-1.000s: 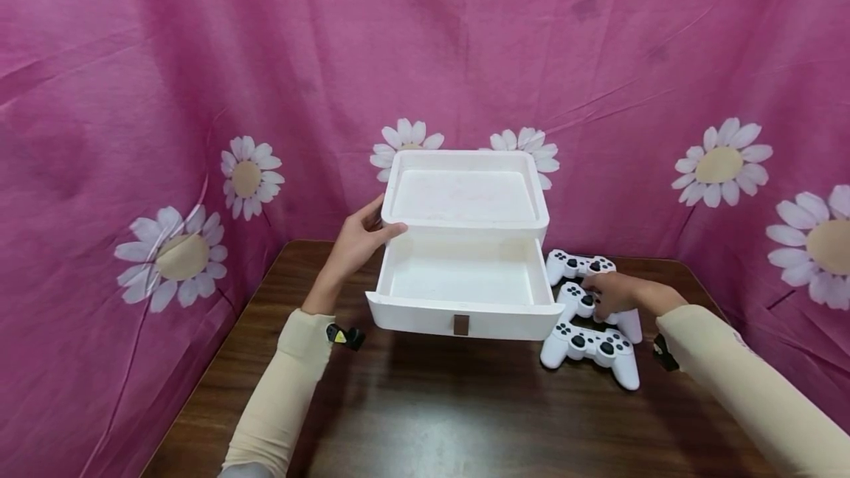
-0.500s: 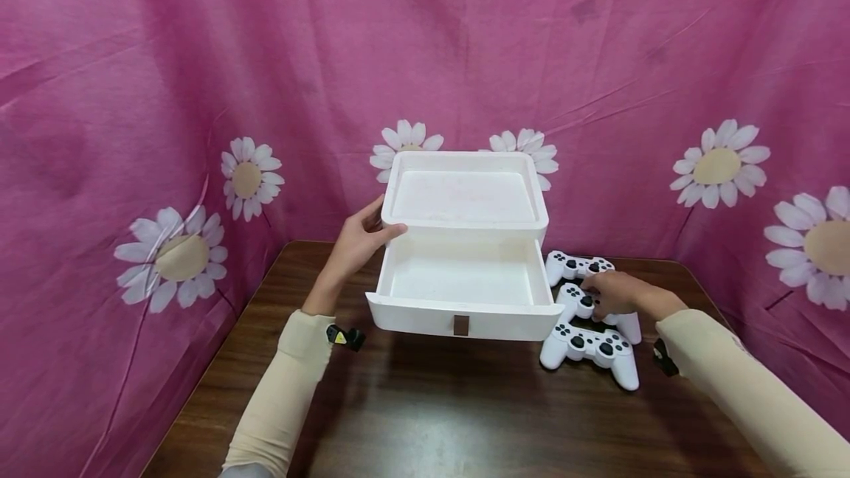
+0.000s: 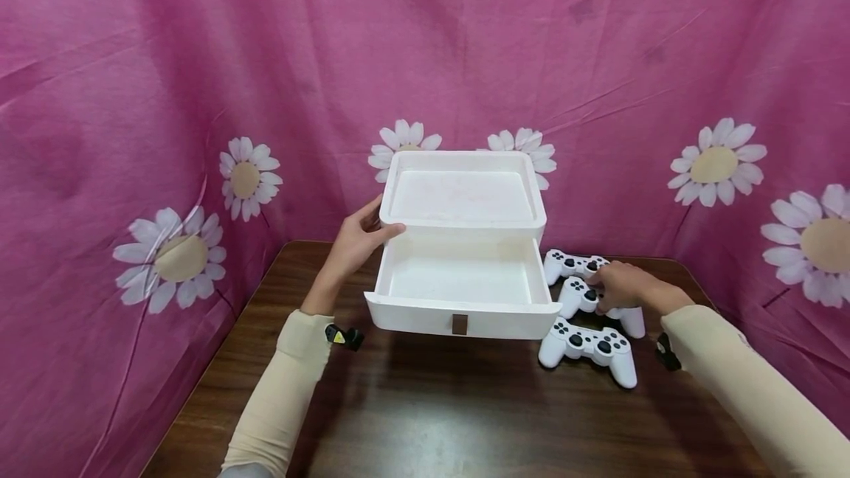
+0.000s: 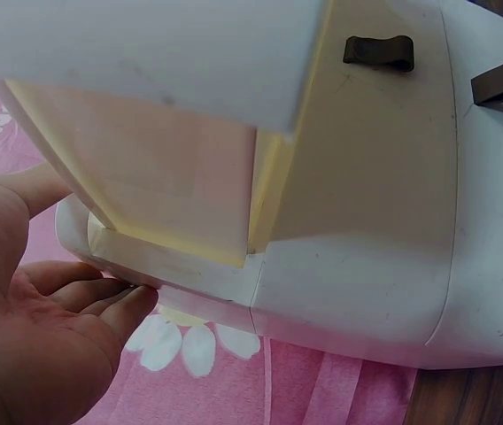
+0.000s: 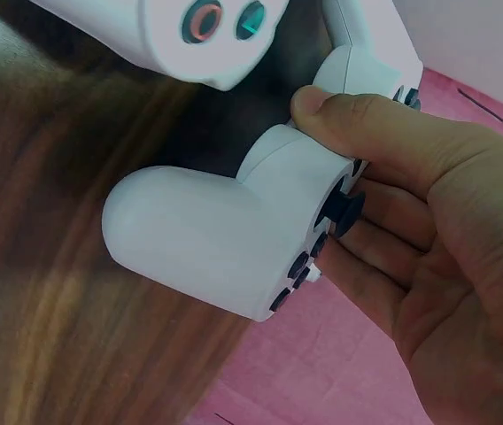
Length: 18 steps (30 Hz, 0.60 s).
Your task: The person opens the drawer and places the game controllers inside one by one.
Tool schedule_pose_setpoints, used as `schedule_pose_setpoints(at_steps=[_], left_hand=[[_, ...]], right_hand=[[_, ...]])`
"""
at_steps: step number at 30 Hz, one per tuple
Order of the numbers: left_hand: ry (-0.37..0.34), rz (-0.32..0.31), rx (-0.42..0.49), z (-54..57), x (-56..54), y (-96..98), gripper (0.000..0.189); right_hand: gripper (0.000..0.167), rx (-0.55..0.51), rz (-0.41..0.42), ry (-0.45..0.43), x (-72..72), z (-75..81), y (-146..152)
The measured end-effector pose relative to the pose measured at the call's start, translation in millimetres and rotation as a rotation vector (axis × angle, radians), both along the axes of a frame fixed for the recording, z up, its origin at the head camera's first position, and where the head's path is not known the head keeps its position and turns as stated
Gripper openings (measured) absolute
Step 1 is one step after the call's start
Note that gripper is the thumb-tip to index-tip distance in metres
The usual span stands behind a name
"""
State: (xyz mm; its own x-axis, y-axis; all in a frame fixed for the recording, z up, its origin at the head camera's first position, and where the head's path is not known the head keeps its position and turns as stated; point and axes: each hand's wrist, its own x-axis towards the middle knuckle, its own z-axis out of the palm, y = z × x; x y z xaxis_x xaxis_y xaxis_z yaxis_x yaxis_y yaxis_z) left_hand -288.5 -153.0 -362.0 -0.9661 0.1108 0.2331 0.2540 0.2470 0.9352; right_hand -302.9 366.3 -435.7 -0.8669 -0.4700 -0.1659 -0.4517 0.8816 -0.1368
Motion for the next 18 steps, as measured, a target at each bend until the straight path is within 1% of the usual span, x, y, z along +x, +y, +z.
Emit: schedule_pose_setpoints(at_steps=[1,2,7,13,18], left_hand=[[0.001,0.0,-0.001,-0.1,-0.1,0.0,0.083],[0.001,0.001,-0.003,-0.1,-0.3,-0.1,0.083],[0.006,-0.001,-0.009,0.4,0.2,-0.5,0.083],[0.005,0.002,-0.018,-1.3,0.0,-1.0,0.083],[0.002,0.007,-0.031,-0.1,0.3,-0.8,0.084]], right_hand=[[0.053,-0.002,-0.009,0.0,-0.5,2.9,0],[0.058,-0.002,-0.015,0.009,-1.5,5.0,2],[0.063,-0.005,-0.039,0.026,-4.3,19.5,3],[0.06,0.001,-0.029,0.065,-2.8,38.9,4],[0.059,-0.01,-0.03,0.077,3.6,62.3,3]])
